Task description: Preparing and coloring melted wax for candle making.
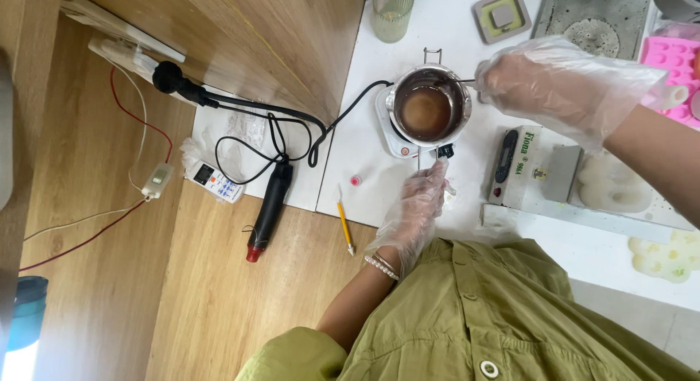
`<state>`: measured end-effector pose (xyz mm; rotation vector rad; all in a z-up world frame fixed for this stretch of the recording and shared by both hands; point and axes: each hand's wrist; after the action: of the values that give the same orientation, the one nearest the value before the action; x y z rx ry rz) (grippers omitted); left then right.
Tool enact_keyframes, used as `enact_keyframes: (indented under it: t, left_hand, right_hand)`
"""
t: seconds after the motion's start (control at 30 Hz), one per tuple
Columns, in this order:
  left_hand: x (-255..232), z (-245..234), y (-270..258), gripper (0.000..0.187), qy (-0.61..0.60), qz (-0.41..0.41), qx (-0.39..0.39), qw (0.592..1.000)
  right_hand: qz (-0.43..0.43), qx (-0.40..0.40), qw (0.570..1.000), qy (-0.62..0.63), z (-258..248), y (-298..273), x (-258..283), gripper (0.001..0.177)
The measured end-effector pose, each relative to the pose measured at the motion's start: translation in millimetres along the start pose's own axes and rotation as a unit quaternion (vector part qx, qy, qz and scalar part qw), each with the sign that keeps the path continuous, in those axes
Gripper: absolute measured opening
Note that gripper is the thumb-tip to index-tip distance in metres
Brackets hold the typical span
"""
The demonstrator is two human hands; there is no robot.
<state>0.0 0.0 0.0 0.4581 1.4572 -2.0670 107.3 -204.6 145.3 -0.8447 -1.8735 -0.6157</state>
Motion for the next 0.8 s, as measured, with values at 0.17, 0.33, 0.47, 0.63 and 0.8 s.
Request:
enact_keyframes:
  t: [0.17,0.33,0.47,0.63,0.8]
  left_hand:
    - [1.9,-4.9,-2.4,0.036,-0.041,-0.002,0.037,0.998]
    - [-4.1,-4.8,-8.2,0.035,-0.041,0.001,0.044,0.998]
    - [-11.6,-7.7,-12.9,0.035,-0.028,-0.008,0.065,0.997]
    - [-5.3,-8.2,-7.4,0.035,-0.056,-0.002,0.077,0.995]
    - [-21.5,-2.5,-21.1,0.037,-0.043,-0.003,0.077,0.996]
  right_hand:
    - [0.282,0.215,0.817,-0.455,15.3,-16.2,-97.9,0.056]
    - [0.383,0.113,0.836,-0.376,30.8,-8.6,-73.3,0.055]
    - [0.434,0.091,0.848,-0.291,33.5,-10.7,-83.3,0.063]
    - [0.427,0.017,0.853,-0.300,31.9,-6.1,-72.9,0.054]
    - [0.431,0.040,0.878,-0.204,32.8,2.9,-70.3,0.057]
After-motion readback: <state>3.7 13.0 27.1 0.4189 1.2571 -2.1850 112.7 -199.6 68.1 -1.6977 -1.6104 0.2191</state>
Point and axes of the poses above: each hand's wrist, its own y-axis towards the middle knuckle, its own z-axis out of the palm, x = y × z
